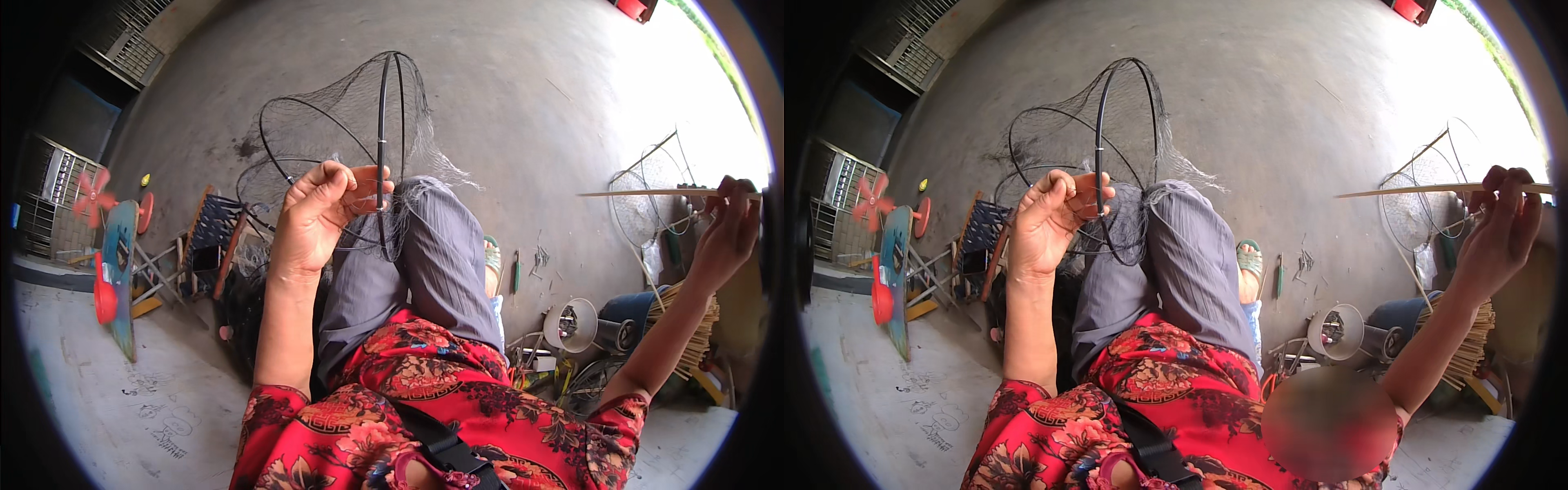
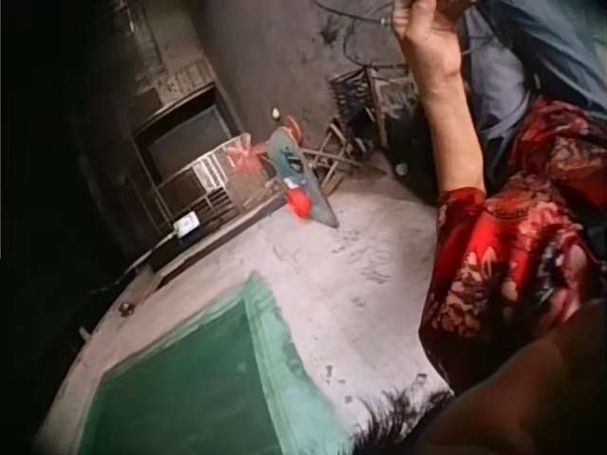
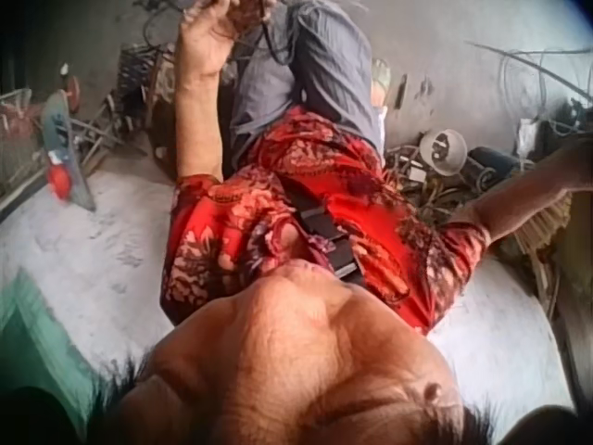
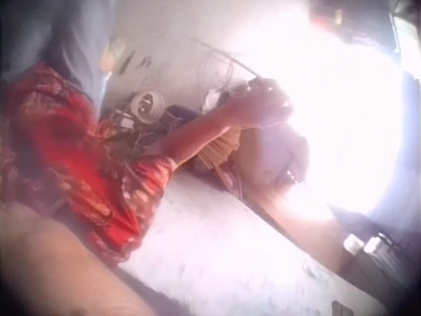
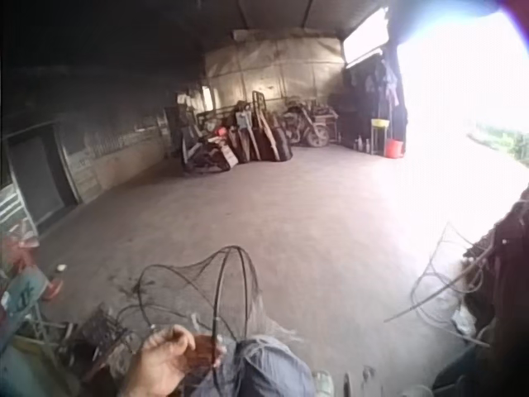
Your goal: The person sits on the floor and works on a circular fishing net using a green netting needle to adjust the mesh. They then clear small splinters from the concrete floor by hand and thread a thin bamboo strip through the wire rings and netting.
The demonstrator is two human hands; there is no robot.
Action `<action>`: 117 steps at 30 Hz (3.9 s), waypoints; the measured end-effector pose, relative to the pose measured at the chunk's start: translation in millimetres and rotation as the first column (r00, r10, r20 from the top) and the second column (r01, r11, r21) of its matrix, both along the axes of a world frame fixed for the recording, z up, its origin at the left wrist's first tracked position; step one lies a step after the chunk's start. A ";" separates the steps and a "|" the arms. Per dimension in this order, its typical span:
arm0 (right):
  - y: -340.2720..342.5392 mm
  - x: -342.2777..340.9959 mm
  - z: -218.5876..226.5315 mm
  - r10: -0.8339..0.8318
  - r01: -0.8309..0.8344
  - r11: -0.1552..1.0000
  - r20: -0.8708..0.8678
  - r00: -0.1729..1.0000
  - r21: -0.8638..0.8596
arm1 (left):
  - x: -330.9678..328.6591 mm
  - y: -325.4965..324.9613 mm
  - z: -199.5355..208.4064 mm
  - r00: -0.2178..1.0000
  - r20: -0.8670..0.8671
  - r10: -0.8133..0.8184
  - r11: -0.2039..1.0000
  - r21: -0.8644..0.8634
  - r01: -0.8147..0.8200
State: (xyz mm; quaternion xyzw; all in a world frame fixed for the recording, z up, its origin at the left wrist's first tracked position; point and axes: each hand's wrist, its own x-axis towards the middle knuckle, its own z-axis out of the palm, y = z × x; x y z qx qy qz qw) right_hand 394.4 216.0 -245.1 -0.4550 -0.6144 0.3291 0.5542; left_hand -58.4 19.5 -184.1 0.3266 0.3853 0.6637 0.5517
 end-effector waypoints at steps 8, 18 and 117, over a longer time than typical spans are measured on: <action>-40.0 -93.2 46.4 0.659 -0.652 0.732 -0.036 0.751 -0.198 | 22.6 -3.1 1.7 0.998 0.062 0.018 0.999 -0.031 -0.016; -75.6 -100.4 92.6 0.684 -0.762 0.639 -0.528 0.503 0.103 | 44.7 -6.8 -15.1 0.988 0.151 0.022 0.999 0.038 -0.028; -41.4 -233.3 112.7 0.664 -0.663 0.730 -0.062 0.746 -0.163 | 49.5 20.8 -3.6 0.969 0.101 0.226 0.874 0.417 -0.248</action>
